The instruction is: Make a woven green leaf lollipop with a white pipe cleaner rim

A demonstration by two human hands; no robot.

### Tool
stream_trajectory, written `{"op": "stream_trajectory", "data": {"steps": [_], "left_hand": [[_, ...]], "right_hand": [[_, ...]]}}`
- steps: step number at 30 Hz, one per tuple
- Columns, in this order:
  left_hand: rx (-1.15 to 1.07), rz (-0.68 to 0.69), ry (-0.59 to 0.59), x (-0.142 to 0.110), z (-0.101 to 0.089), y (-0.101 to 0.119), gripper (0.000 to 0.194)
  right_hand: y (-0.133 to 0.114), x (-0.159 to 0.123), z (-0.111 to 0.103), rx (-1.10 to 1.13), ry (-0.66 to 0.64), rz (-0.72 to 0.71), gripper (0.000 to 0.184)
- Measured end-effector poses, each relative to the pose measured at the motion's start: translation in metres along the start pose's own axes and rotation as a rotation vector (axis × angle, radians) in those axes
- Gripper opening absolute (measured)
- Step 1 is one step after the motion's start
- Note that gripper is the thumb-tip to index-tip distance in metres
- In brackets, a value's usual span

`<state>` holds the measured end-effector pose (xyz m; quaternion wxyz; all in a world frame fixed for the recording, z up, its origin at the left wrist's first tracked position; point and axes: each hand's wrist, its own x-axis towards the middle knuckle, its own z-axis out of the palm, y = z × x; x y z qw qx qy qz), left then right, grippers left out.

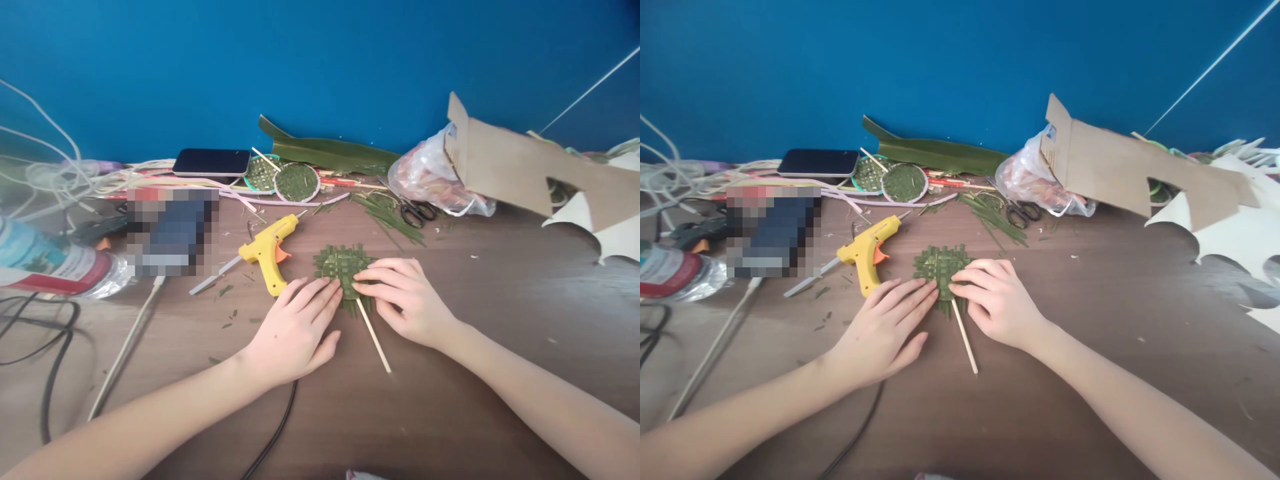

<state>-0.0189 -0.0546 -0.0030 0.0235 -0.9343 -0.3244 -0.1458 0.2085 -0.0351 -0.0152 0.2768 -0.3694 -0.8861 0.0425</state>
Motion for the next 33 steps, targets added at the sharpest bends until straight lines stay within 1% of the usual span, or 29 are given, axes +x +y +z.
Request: {"op": "stream_trajectory", "data": {"steps": [4,11,17,21,23,26,33], "left_hand": [[-0.011,-0.004,0.003,-0.001,0.001,0.000,0.043],[-0.035,-0.020,-0.040,0.000,0.001,0.001,0.048],[-0.009,-0.019,-0.097,0.003,-0.002,0.001,0.050],[-0.019,-0.030,-0.133,0.002,-0.001,0.001,0.050],[-0.024,-0.034,-0.139,0.002,0.000,0.001,0.050],[-0.019,-0.030,-0.133,0.001,0.000,0.001,0.050],[0.002,0.001,-0.094,0.003,0.001,0.002,0.050]], "right_hand": [[-0.001,-0.001,0.001,-0.045,-0.004,-0.027,0.028],[-0.003,0.002,-0.001,-0.105,-0.002,-0.096,0.028],[0.000,0.011,-0.003,-0.012,-0.022,-0.051,0.028],[0.002,0.015,0.002,0.006,-0.011,-0.027,0.029],[0.003,0.016,0.006,-0.005,-0.029,-0.023,0.030],[0.004,0.015,0.010,-0.013,-0.059,-0.022,0.029],[0.005,0.014,0.011,-0.011,-0.062,-0.014,0.027]]}}
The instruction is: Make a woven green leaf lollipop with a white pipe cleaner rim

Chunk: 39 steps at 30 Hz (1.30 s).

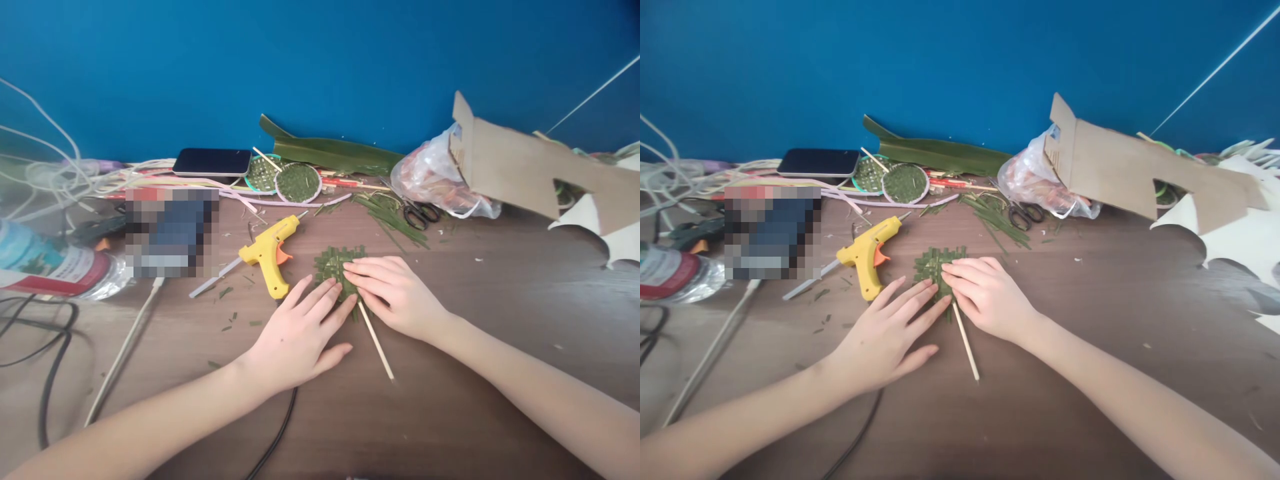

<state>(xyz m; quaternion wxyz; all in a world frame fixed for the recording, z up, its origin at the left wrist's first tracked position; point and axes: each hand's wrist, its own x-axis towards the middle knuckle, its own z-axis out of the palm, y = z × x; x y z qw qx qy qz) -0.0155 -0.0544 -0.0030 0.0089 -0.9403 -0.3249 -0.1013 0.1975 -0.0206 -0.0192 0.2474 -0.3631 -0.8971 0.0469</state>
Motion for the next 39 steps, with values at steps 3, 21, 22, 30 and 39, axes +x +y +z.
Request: {"op": "stream_trajectory", "data": {"steps": [3,21,22,30,39], "left_hand": [[0.003,0.004,-0.002,0.001,0.000,0.000,0.051],[0.142,0.010,0.044,0.009,0.001,0.013,0.066],[0.156,0.011,0.048,0.008,0.003,0.014,0.067],[0.164,0.012,0.041,0.005,0.007,0.016,0.065],[0.145,0.008,0.049,0.007,0.004,0.014,0.060]], "right_hand": [[-0.001,0.001,-0.001,-0.001,0.010,-0.005,0.026],[-0.001,0.001,0.000,0.006,0.019,-0.003,0.026],[0.000,0.000,0.001,0.009,0.017,0.001,0.026],[0.000,0.000,0.000,0.046,0.005,0.045,0.027],[0.001,-0.001,-0.003,0.028,-0.046,0.076,0.033]]}}
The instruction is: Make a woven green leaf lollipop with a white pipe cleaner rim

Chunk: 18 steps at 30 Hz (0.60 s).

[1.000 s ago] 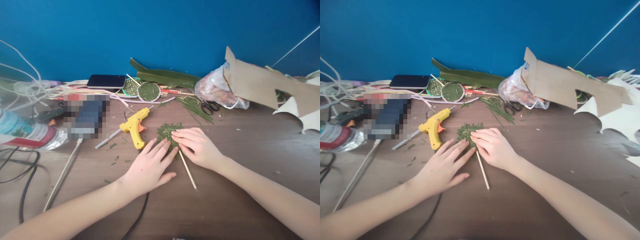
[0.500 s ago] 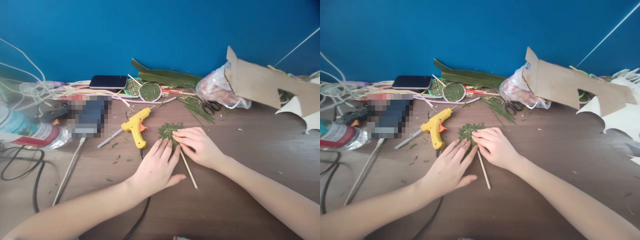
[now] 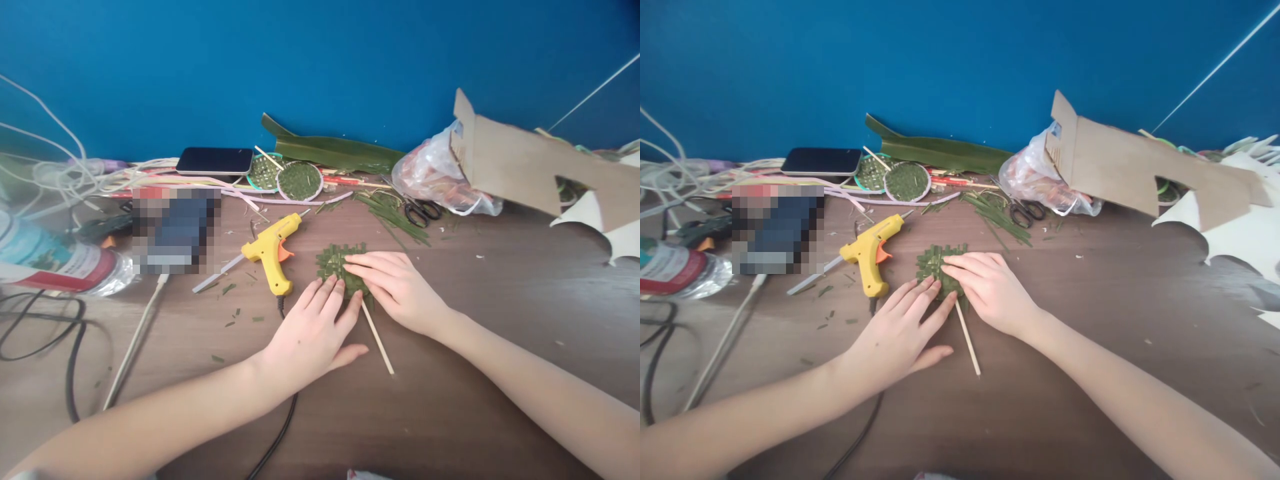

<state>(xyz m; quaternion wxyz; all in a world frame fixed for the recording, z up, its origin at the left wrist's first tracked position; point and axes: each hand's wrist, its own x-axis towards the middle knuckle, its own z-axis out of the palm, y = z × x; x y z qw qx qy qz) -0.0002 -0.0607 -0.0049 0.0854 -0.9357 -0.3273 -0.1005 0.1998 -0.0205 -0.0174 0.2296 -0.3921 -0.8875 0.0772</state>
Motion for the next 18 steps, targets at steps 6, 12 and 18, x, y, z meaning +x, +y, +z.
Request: {"op": "stream_trajectory", "data": {"steps": [6,12,18], "left_hand": [[-0.016,-0.017,-0.007,-0.0010,0.0001,0.0000,0.058],[-0.027,-0.028,0.012,-0.0017,0.0011,0.0007,0.061],[-0.023,-0.023,-0.017,-0.0023,0.0026,0.0021,0.062]], "right_hand": [[0.0011,0.0003,0.0025,-0.034,-0.027,-0.042,0.034],[0.0029,0.0004,0.0041,-0.018,-0.003,-0.069,0.033],[0.0025,0.0009,0.0051,-0.014,0.023,-0.079,0.034]]}}
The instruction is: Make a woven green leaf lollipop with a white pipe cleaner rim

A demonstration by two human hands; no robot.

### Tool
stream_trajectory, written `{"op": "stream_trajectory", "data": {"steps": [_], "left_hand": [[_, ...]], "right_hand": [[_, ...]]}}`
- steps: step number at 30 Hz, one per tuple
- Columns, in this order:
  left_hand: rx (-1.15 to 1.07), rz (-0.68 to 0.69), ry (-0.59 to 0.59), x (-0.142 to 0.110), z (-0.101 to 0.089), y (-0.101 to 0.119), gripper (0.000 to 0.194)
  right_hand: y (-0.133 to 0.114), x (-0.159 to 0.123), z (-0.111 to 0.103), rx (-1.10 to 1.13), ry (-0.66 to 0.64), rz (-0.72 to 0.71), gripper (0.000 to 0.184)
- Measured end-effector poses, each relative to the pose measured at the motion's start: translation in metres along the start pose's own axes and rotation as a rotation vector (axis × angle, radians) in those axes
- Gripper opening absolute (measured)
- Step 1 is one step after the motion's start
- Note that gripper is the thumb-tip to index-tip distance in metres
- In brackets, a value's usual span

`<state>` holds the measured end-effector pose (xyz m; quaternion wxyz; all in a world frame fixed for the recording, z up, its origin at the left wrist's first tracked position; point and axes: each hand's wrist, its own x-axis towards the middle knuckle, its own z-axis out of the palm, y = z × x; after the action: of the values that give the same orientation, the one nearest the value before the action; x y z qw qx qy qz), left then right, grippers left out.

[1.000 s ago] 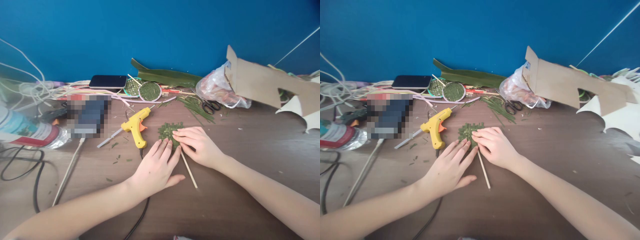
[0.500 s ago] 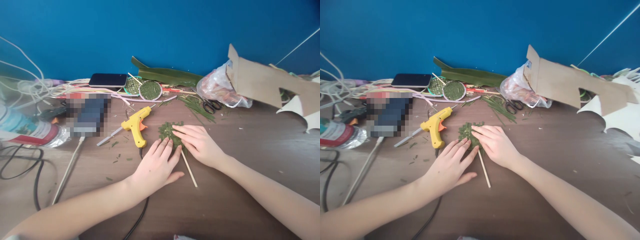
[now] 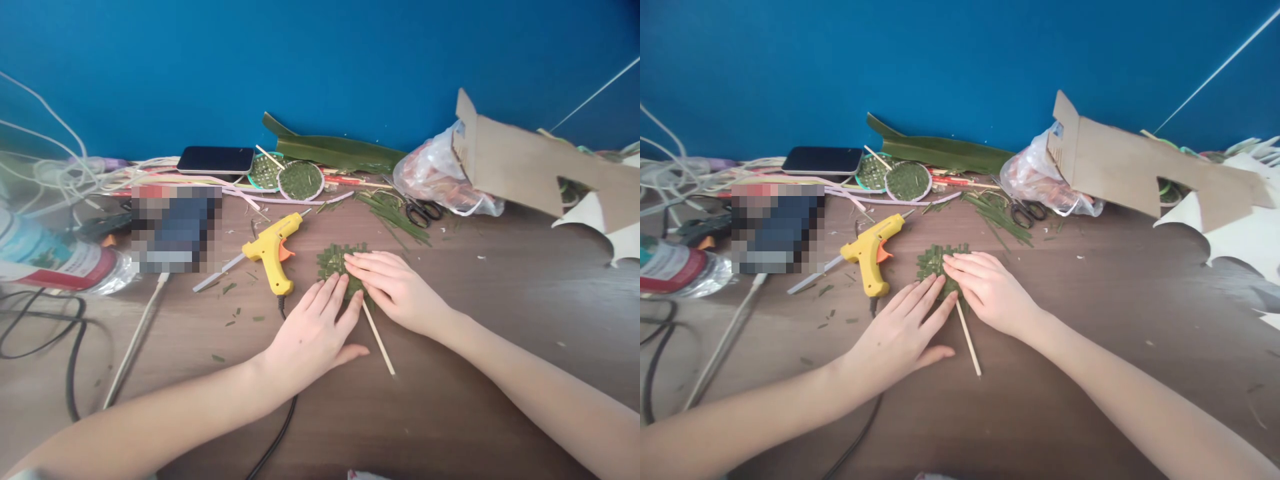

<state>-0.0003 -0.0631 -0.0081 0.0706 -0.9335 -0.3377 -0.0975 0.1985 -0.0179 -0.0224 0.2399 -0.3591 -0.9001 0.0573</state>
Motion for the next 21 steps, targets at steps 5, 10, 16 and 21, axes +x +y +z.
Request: {"op": "stream_trajectory", "data": {"steps": [5,10,16,21], "left_hand": [[-0.027,0.011,0.021,-0.0016,0.0025,-0.0004,0.065],[-0.064,0.003,0.010,-0.0018,0.0044,-0.0001,0.066],[-0.015,0.005,0.006,-0.0015,0.0033,0.0009,0.067],[-0.018,0.007,0.006,-0.0020,0.0022,0.0013,0.065]], "right_hand": [[0.0000,-0.0010,0.0005,0.000,-0.002,0.001,0.035],[0.0009,-0.0018,0.0015,0.000,-0.010,0.016,0.036],[0.0006,-0.0011,0.0009,-0.016,-0.012,0.007,0.035],[0.0001,-0.0011,0.0010,-0.022,-0.010,0.005,0.035]]}}
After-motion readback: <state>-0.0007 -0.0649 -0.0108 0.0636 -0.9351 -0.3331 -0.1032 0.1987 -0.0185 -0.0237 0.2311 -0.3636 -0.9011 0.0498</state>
